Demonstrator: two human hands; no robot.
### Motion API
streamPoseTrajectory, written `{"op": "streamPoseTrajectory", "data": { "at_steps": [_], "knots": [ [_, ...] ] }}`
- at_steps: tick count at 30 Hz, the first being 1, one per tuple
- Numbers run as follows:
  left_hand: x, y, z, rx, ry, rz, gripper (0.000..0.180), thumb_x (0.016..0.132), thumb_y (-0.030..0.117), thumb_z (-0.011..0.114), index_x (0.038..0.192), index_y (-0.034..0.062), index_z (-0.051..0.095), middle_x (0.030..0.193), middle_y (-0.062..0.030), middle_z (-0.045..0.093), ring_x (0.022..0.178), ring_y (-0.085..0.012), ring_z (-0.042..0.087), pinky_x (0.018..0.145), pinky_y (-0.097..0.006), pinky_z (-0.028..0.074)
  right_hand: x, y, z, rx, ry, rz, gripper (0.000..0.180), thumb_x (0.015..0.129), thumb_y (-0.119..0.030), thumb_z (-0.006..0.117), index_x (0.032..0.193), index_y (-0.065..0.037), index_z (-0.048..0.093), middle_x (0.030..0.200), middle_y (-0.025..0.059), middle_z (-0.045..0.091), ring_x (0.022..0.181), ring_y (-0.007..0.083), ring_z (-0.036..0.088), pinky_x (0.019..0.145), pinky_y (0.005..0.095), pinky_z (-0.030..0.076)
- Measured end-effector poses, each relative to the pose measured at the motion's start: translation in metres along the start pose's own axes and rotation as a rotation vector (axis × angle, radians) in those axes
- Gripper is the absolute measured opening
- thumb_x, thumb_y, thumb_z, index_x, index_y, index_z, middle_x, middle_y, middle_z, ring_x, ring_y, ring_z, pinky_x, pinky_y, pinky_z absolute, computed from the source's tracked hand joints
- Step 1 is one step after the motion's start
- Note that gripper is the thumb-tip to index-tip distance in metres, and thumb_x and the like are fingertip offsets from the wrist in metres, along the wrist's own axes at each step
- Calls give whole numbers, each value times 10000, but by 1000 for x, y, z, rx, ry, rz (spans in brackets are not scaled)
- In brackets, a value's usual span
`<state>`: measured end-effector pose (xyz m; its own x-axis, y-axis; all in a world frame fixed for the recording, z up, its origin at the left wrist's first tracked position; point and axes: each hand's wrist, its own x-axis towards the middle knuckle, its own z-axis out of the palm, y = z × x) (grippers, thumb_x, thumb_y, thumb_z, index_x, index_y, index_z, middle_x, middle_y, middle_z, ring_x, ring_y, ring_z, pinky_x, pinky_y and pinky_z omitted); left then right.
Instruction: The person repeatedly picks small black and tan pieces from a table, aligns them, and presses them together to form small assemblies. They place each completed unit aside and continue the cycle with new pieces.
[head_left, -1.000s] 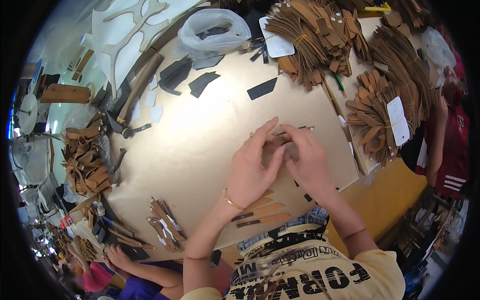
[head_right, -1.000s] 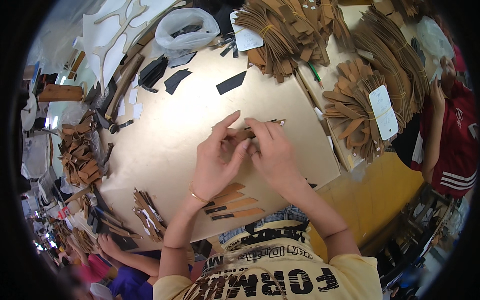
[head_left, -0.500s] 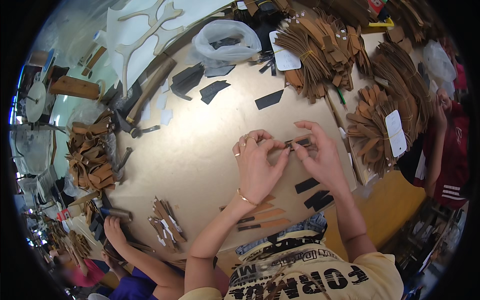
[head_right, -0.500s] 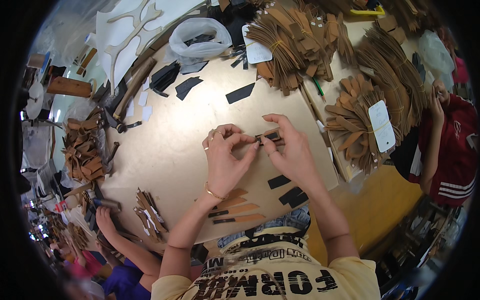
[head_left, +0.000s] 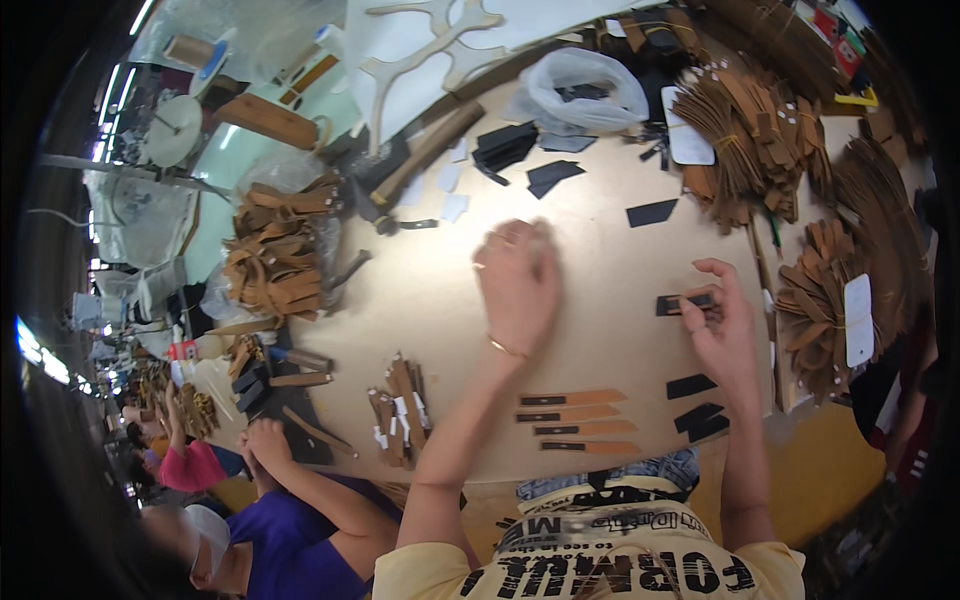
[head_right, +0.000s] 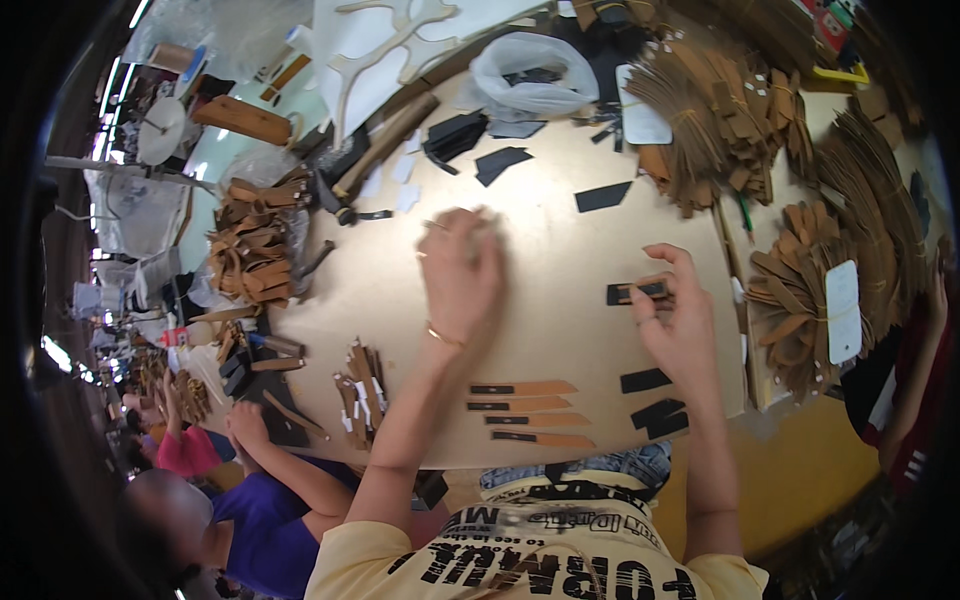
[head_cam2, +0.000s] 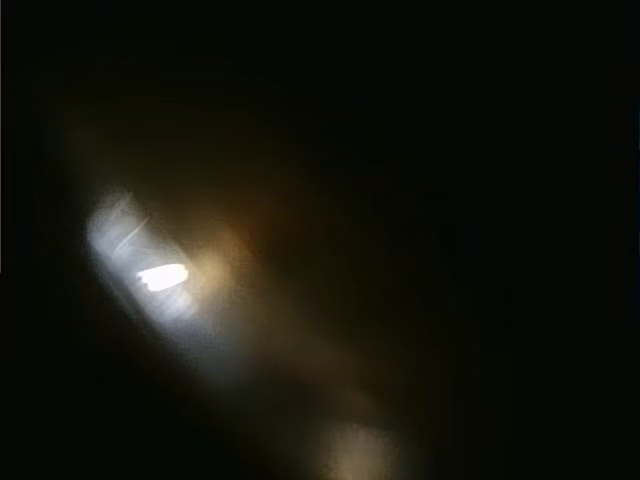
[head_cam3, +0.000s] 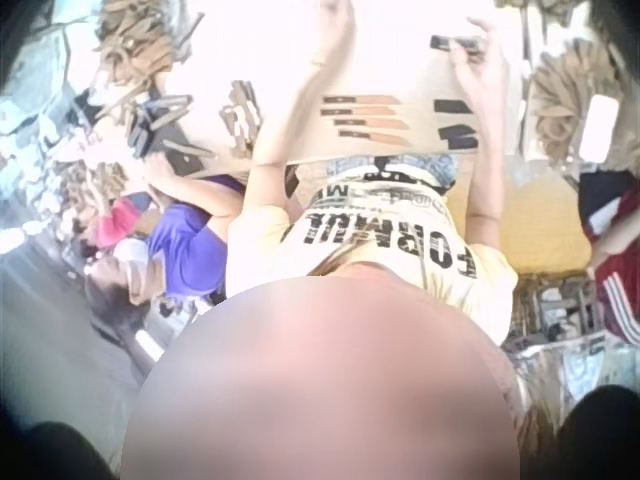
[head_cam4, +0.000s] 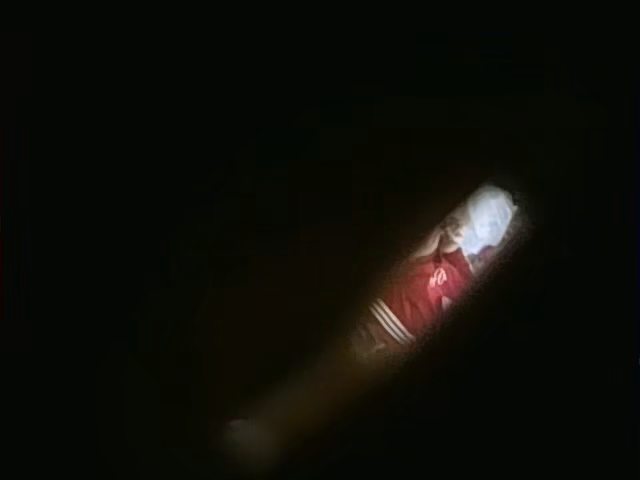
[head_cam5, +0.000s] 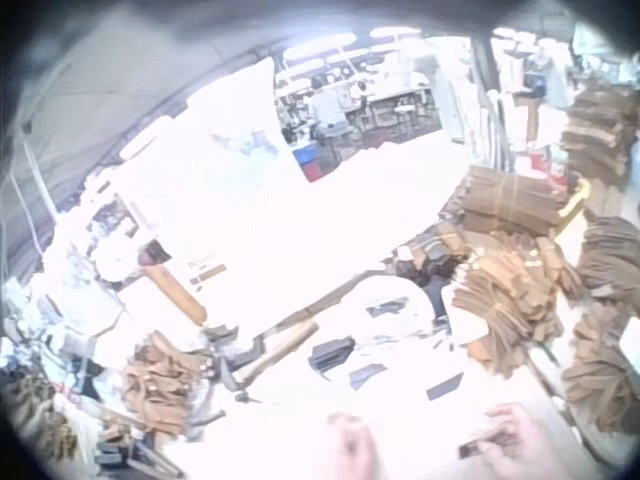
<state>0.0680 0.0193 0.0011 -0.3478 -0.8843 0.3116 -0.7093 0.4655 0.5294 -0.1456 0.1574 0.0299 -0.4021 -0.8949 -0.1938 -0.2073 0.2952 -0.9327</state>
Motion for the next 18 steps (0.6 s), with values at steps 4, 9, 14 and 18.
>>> {"op": "streamPoseTrajectory", "data": {
  "at_steps": [4, 9, 14, 18],
  "knots": [
    [38, -72, -38, 406, 3, -127, 282, 890, 215, 684, 1030, -27, 720, 1026, -213, 648, 958, -362, 608, 904, -457, 431, -1, -1, 0, -11, -9, 4, 439, 863, 31, 561, 1288, -42, 485, 845, 89, 663, 757, 137, 639, 710, 263, 531],
    [42, -87, -43, 462, -20, 69, 178, 896, 153, 651, 920, -8, 724, 944, -142, 671, 878, -313, 628, 863, -428, 430, -3, -3, -1, 33, -15, 22, 440, 877, 14, 576, 1301, -45, 474, 843, 98, 667, 748, 148, 648, 699, 278, 538],
    [27, -66, -42, 481, 42, 153, 143, 924, 140, 605, 884, 28, 685, 905, -117, 673, 863, -284, 630, 846, -413, 428, -2, -3, -1, 13, -16, 8, 438, 888, -3, 597, 1303, -60, 470, 845, 115, 671, 764, 165, 673, 678, 294, 549],
    [7, -28, -26, 344, -74, 178, 97, 925, 132, 612, 929, 45, 654, 914, -103, 671, 887, -283, 625, 830, -402, 431, -2, -3, -2, 17, -13, 39, 432, 896, -22, 603, 1304, -62, 465, 847, 117, 669, 759, 186, 689, 667, 305, 555]
  ]
}}
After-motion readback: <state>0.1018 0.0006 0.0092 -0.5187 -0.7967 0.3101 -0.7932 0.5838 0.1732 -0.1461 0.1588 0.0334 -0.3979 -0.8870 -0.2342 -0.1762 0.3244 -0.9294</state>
